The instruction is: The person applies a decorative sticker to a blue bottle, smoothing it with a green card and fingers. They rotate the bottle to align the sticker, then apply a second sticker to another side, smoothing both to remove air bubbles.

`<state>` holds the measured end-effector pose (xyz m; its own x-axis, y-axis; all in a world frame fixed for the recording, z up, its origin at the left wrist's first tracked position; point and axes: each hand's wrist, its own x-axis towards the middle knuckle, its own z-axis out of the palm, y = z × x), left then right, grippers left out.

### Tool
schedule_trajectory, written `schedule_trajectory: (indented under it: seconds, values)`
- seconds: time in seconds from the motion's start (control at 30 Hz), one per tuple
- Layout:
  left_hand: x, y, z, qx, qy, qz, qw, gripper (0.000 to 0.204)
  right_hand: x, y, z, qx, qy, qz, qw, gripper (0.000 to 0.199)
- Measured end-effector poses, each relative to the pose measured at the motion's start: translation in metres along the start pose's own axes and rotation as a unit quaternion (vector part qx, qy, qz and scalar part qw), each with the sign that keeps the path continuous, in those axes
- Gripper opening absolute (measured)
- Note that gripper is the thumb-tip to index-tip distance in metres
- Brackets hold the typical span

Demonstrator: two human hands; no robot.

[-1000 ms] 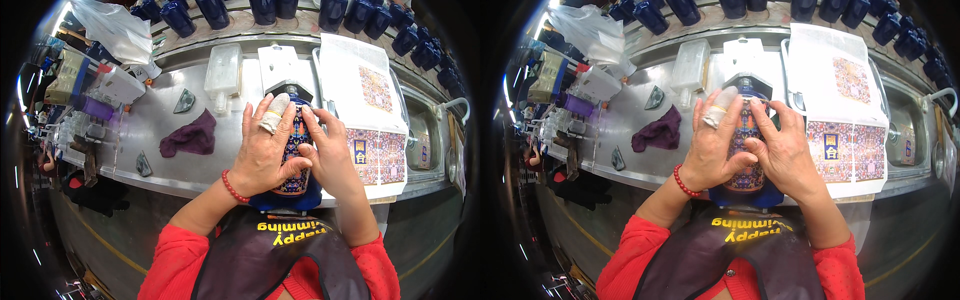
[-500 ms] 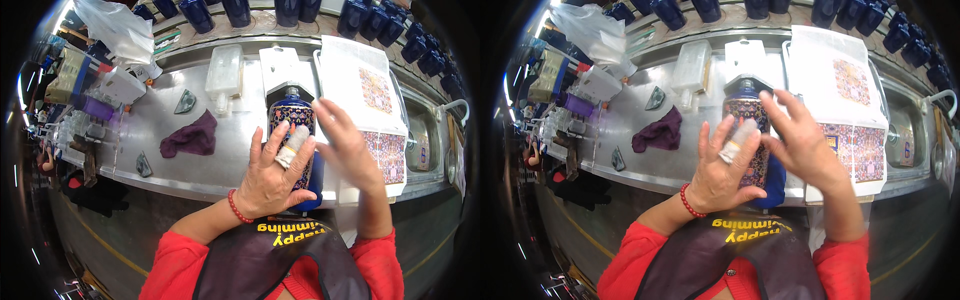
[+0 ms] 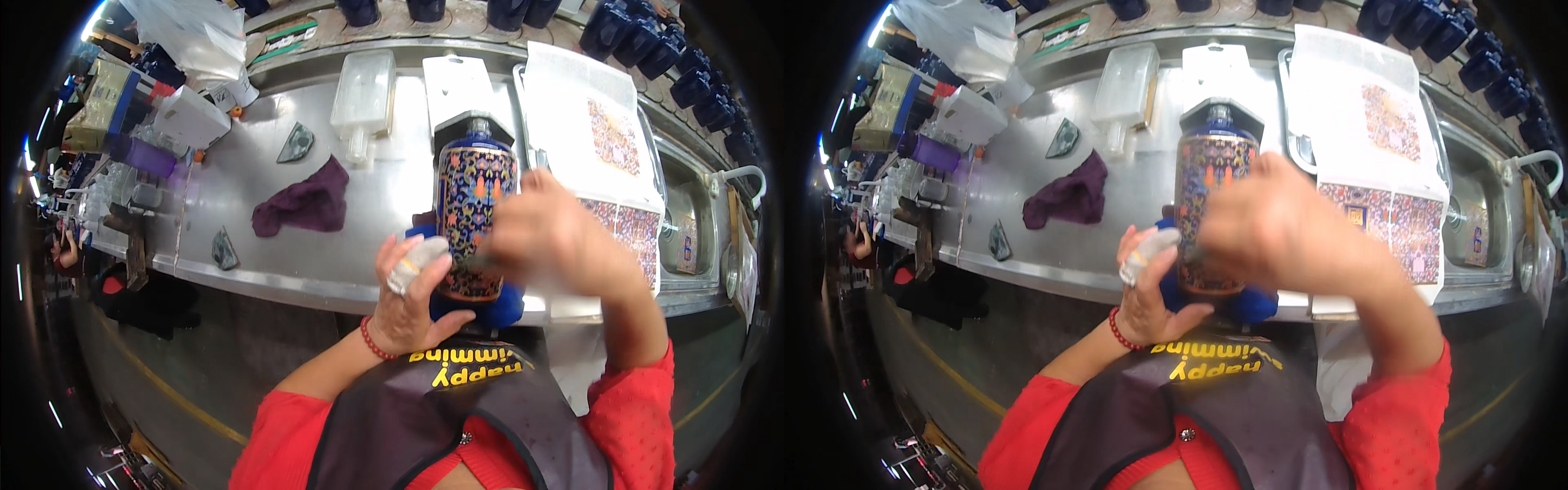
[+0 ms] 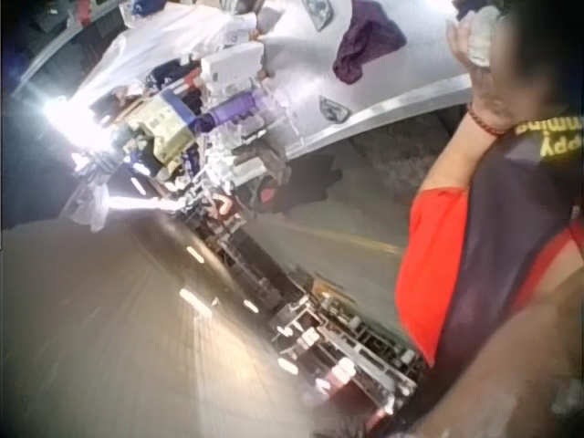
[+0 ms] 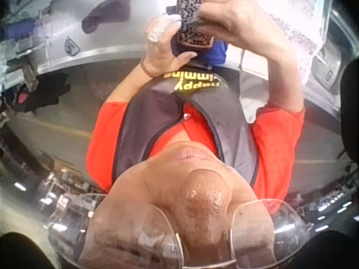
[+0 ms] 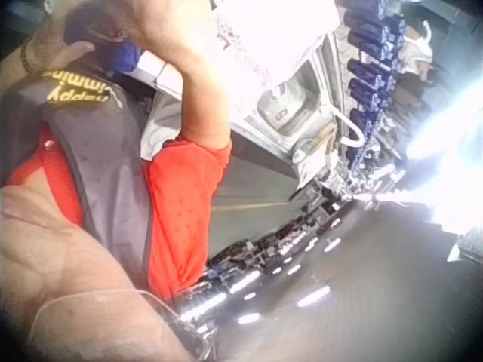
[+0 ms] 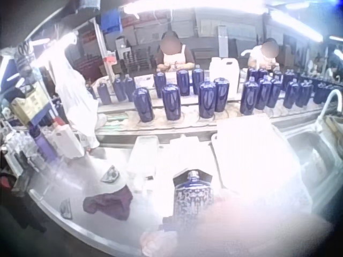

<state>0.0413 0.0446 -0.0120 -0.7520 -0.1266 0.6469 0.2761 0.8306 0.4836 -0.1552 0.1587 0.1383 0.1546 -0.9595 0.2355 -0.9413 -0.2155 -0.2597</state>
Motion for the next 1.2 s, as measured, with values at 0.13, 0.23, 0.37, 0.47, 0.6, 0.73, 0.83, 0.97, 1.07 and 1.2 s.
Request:
schedule_trajectory:
  seconds: [0.13, 0.23, 0.37, 0.47, 0.6, 0.73, 0.83, 0.97, 1.07, 1.2]
  values:
    - [-0.002, -0.007, 0.004, -0.002, 0.013, -0.032, 0.999, 0.081, 0.014, 0.033, 0.007, -0.064, 0.253, 0.168, 0.95, 0.015]
    - [0.004, -0.013, 0.0, -0.01, -0.002, -0.034, 0.999, 0.089, -0.011, 0.008, 0.031, -0.191, 0.194, 0.016, 0.962, 0.016]
    - [0.014, -0.011, 0.002, 0.003, -0.052, -0.045, 0.998, 0.102, -0.051, -0.014, 0.059, 0.127, 0.179, -0.047, 0.975, 0.022]
    - [0.023, -0.009, 0.002, 0.04, -0.083, -0.026, 0.995, 0.109, -0.054, -0.004, 0.064, -0.022, 0.372, 0.238, 0.897, 0.027]
    - [0.031, -0.008, -0.002, 0.048, -0.096, -0.028, 0.994, 0.111, -0.058, -0.005, 0.059, 0.001, 0.258, 0.017, 0.966, 0.031]
    - [0.037, -0.01, -0.002, 0.039, -0.093, -0.038, 0.994, 0.11, -0.075, -0.013, 0.073, 0.136, 0.356, 0.309, 0.871, 0.038]
    - [0.04, -0.005, -0.001, 0.075, -0.104, -0.028, 0.991, 0.11, -0.076, -0.005, 0.103, -0.013, 0.298, 0.274, 0.914, 0.058]
    - [0.046, 0.002, -0.003, 0.127, -0.115, -0.02, 0.985, 0.111, -0.076, -0.003, 0.13, -0.035, 0.273, 0.259, 0.926, 0.062]
    - [0.05, 0.007, 0.0, 0.14, -0.112, -0.019, 0.984, 0.111, -0.078, -0.005, 0.132, -0.048, 0.271, 0.249, 0.928, 0.064]
    - [0.053, 0.01, 0.0, 0.146, -0.12, -0.015, 0.982, 0.11, -0.076, -0.009, 0.124, -0.058, 0.222, 0.274, 0.934, 0.067]
